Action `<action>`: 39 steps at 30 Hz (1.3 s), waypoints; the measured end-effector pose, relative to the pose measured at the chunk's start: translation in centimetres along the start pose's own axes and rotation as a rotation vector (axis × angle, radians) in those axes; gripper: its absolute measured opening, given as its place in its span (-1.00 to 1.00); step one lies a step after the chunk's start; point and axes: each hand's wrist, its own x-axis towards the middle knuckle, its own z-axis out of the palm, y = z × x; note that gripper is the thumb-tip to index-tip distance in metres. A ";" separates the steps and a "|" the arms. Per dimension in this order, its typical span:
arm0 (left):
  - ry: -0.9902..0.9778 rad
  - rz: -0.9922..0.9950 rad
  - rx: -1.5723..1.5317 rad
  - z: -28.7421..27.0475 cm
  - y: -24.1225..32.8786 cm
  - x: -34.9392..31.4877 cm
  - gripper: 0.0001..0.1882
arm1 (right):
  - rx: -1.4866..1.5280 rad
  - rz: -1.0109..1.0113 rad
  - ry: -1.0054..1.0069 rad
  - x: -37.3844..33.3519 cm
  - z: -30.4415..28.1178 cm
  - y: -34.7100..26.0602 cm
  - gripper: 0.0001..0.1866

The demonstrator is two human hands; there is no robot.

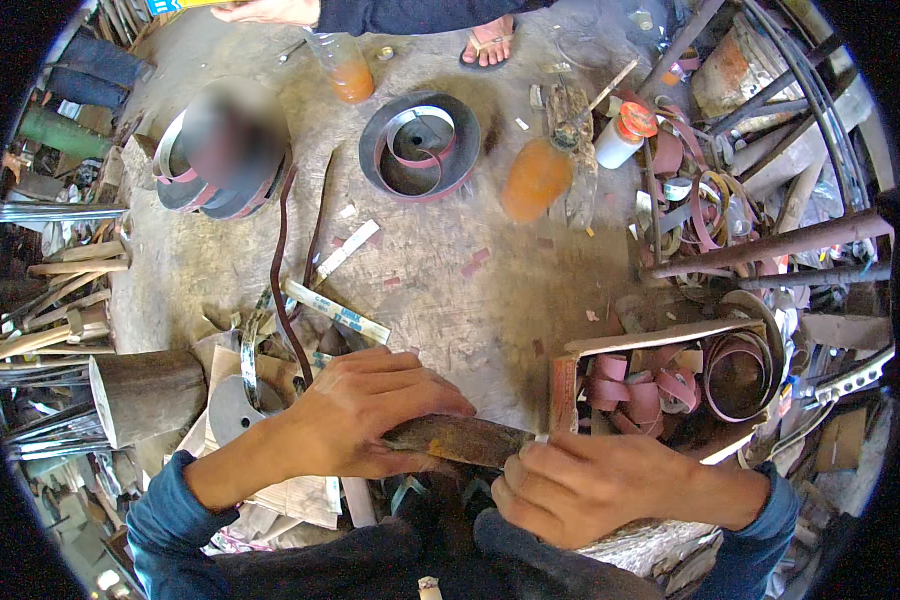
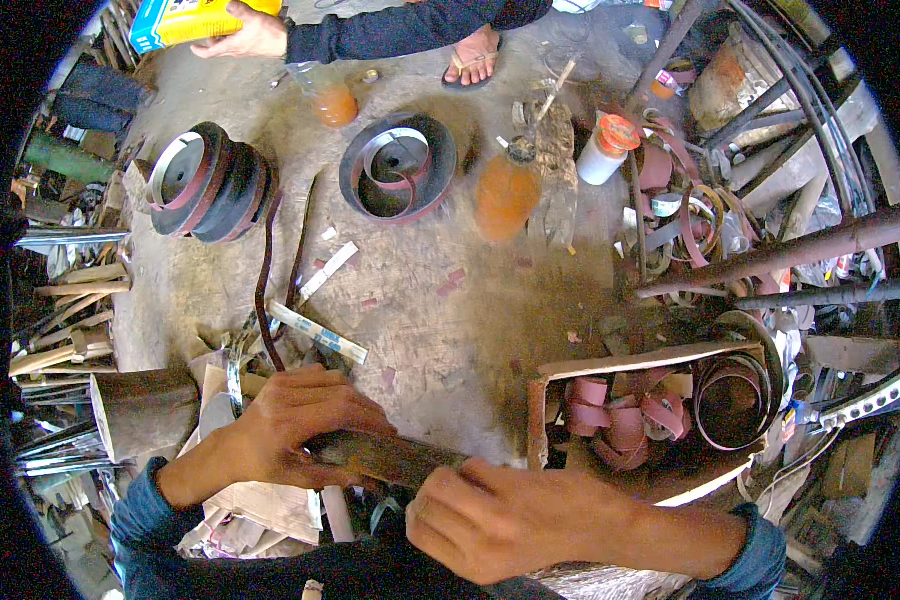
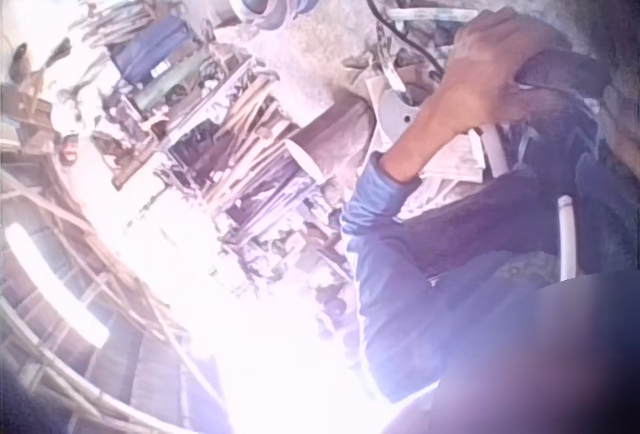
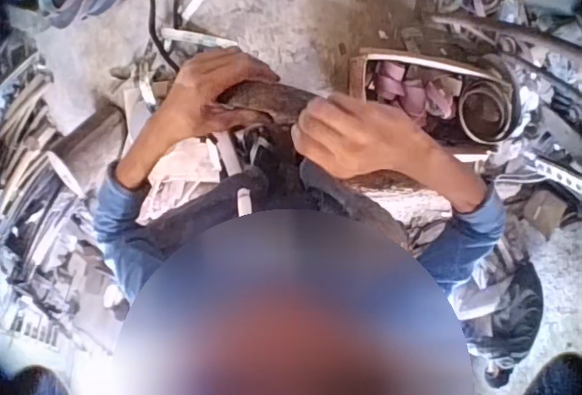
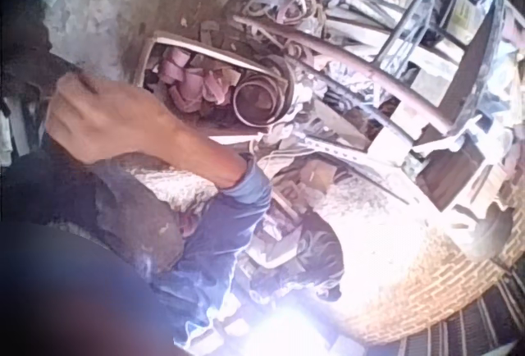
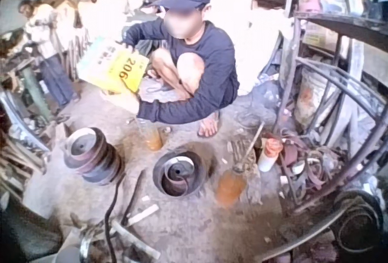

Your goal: The person pours a liquid from a yellow box into a plastic bottle, then uses a small brush to apply the liquid to a sanding belt. They also handle a roll of tape and a wooden stick, preparing materials for a sanding task.

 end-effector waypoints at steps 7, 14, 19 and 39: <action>0.150 -0.071 0.003 0.3 0.7 -0.6 -0.48 | 0.309 0.424 0.340 -0.9 2.5 -1.1 -0.71; 0.193 0.033 0.018 0.7 0.9 -0.7 -0.39 | 0.064 0.249 0.284 -2.4 3.7 -2.0 -0.67; 0.153 0.011 -0.004 1.1 1.1 -1.0 -0.39 | 0.318 0.288 0.396 -2.9 3.2 -1.6 -0.64; 0.056 -0.232 -0.156 1.3 2.1 -0.5 -0.35 | -0.054 -0.072 -0.012 -0.6 -1.4 0.3 -0.78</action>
